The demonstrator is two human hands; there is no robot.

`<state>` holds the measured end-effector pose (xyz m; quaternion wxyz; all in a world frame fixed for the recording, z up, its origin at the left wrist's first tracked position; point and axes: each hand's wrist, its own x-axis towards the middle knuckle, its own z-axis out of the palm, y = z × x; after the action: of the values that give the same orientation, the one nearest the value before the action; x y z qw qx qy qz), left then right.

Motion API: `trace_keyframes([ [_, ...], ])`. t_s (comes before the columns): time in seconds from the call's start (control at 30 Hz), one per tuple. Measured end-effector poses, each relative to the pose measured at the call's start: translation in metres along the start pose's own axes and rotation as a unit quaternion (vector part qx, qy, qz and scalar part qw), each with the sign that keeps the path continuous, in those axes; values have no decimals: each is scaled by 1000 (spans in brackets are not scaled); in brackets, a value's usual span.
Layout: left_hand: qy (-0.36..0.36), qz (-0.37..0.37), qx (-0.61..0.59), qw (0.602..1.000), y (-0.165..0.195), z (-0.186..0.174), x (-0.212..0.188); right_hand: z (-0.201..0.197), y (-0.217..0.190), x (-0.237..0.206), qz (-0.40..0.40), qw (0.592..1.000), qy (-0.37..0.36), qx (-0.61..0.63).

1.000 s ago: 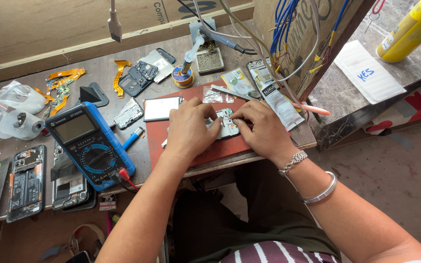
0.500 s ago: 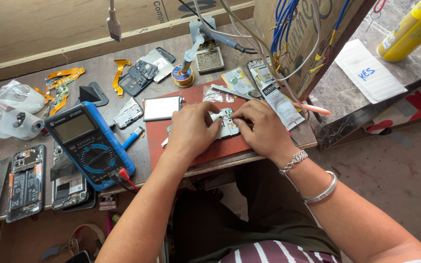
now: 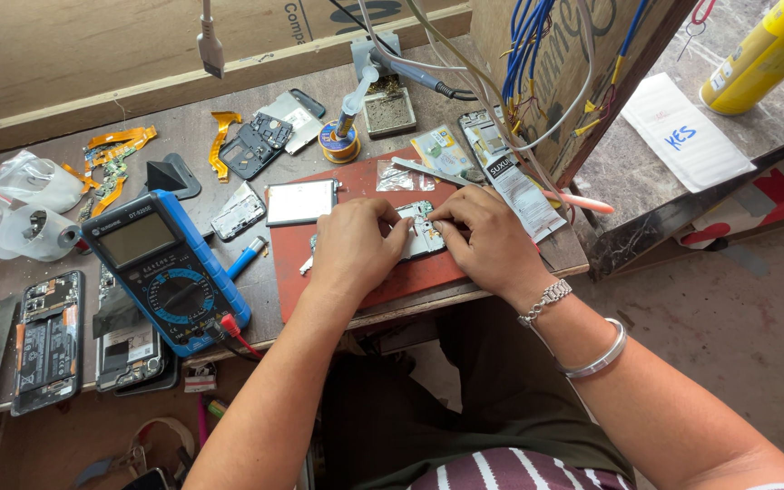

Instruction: The person works on a disassembled smartphone at a repair bench. They apply adhesive from a tube into the phone frame, press and align small components inside the chassis, and use a tool to pry and reposition parts while handling the phone board and battery.

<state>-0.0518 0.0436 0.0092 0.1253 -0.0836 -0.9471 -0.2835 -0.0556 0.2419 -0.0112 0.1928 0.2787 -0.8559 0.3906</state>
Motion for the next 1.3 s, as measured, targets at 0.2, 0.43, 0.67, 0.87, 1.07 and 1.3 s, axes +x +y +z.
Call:
trace_keyframes([
  [0.2,-2,-24,-17,1000,-3,2,2,0,0,0,5,1000,-2,1],
  [0.43,-13,-16,-15,1000,-2,1,3,1,-1,0,5,1000,-1,2],
  [0.67,-9,30,3,1000,0,1,6,1,0,0,3,1000,2,10],
  [0.87,-5,6,-59,998,-4,5,11,1,1,0,-1,1000,3,8],
  [1.07,-23,-18,-76,997,-6,7,12,1,1,0,-1,1000,2,7],
  [1.3,-39,-24,-77,996,-6,6,10,1,1,0,-6,1000,4,3],
])
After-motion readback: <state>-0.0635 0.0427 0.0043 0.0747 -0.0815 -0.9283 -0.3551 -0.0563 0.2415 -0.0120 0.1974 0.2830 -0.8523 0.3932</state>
